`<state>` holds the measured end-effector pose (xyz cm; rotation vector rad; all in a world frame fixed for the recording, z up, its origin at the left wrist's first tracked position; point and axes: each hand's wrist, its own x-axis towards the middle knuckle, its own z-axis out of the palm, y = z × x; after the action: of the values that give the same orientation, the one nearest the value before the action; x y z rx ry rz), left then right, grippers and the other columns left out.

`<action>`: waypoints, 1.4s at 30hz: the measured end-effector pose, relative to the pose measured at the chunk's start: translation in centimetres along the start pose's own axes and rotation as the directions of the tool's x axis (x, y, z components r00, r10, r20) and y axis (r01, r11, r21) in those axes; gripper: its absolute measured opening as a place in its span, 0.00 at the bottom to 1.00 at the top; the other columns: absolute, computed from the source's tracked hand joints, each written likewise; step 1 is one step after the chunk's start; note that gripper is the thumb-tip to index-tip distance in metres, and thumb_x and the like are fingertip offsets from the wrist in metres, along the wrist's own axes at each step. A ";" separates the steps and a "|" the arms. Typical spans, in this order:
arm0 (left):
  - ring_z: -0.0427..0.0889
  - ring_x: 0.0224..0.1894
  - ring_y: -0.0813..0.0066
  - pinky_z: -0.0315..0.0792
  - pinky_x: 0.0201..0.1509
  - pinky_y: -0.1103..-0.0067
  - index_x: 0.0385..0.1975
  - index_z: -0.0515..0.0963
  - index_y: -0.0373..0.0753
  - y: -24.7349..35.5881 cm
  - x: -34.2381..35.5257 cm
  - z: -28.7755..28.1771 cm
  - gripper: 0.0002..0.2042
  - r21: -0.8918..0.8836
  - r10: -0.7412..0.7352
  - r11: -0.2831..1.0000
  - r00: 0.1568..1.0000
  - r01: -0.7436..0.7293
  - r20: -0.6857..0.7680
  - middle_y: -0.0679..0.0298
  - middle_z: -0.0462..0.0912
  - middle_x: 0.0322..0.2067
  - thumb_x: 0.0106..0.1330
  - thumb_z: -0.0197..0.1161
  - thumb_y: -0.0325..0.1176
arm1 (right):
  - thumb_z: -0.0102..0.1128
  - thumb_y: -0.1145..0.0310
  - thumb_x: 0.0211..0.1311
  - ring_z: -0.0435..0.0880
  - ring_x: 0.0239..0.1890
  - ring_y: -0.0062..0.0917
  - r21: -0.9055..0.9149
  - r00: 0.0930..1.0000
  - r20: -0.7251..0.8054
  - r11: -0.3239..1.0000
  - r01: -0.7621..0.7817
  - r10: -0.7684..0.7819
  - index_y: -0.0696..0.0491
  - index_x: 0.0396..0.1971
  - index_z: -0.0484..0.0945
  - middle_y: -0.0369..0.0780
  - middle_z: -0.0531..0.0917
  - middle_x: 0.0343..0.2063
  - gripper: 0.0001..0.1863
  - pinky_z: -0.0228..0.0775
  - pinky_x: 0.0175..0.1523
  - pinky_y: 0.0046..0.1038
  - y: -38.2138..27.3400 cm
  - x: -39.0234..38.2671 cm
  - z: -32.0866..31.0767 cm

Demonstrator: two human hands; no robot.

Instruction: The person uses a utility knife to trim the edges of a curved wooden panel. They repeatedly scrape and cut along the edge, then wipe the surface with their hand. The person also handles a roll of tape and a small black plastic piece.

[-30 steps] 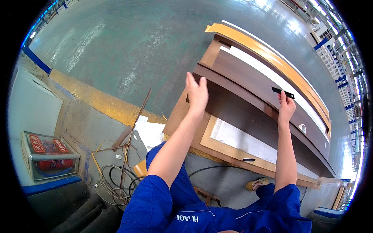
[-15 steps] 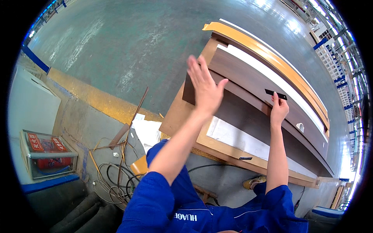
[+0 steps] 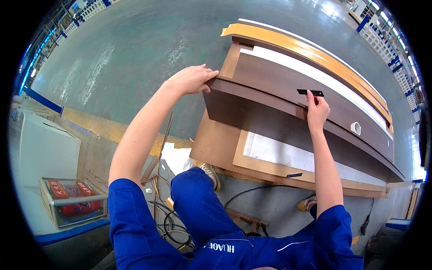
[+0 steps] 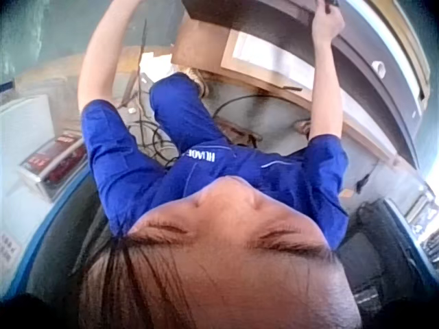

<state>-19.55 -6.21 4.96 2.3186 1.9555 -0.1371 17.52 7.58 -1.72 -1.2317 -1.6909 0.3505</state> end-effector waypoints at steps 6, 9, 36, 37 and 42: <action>0.73 0.61 0.59 0.71 0.63 0.67 0.63 0.69 0.41 0.6 0.8 0.9 0.31 0.009 0.129 0.992 0.986 -0.129 -0.110 0.61 0.77 0.58 0.58 0.69 0.38 | 0.66 0.58 0.63 0.76 0.20 0.22 0.010 1.000 -0.019 1.000 0.023 -0.023 0.58 0.26 0.84 0.39 0.81 0.17 0.17 0.66 0.30 0.26 0.0 0.0 0.3; 0.76 0.57 0.58 0.73 0.59 0.66 0.62 0.70 0.41 1.2 1.5 0.6 0.32 -0.111 0.080 0.990 0.994 -0.089 -0.077 0.59 0.77 0.57 0.56 0.70 0.37 | 0.66 0.58 0.62 0.76 0.20 0.23 0.001 0.999 -0.020 0.999 0.035 -0.035 0.59 0.26 0.84 0.40 0.81 0.17 0.17 0.66 0.30 0.26 0.1 0.1 0.3; 0.80 0.51 0.57 0.75 0.54 0.70 0.55 0.73 0.32 6.6 4.2 2.2 0.28 -0.053 0.235 0.963 0.915 -0.266 -0.328 0.55 0.81 0.49 0.58 0.69 0.42 | 0.66 0.58 0.61 0.78 0.20 0.33 0.030 0.999 -0.032 1.000 0.006 -0.005 0.60 0.24 0.81 0.44 0.80 0.19 0.17 0.67 0.30 0.32 -0.2 0.0 0.6; 0.80 0.51 0.57 0.75 0.54 0.69 0.55 0.74 0.32 6.9 4.2 2.3 0.28 -0.054 0.217 0.967 0.918 -0.248 -0.333 0.56 0.81 0.49 0.59 0.68 0.42 | 0.66 0.58 0.61 0.78 0.20 0.33 0.034 0.999 -0.037 0.999 0.006 -0.004 0.60 0.24 0.81 0.44 0.80 0.19 0.17 0.68 0.30 0.32 -0.2 -0.1 0.5; 0.79 0.53 0.59 0.75 0.55 0.69 0.54 0.75 0.34 7.9 4.4 2.4 0.26 -0.028 0.180 0.979 0.924 -0.201 -0.336 0.57 0.81 0.51 0.60 0.68 0.43 | 0.66 0.59 0.61 0.79 0.21 0.34 0.002 0.999 -0.041 1.000 0.027 -0.026 0.59 0.25 0.82 0.44 0.81 0.19 0.17 0.68 0.30 0.32 -0.2 0.0 0.5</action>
<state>-11.07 -3.59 2.12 2.6116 1.8143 0.3496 17.01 7.61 -1.79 -1.2055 -1.6698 0.3097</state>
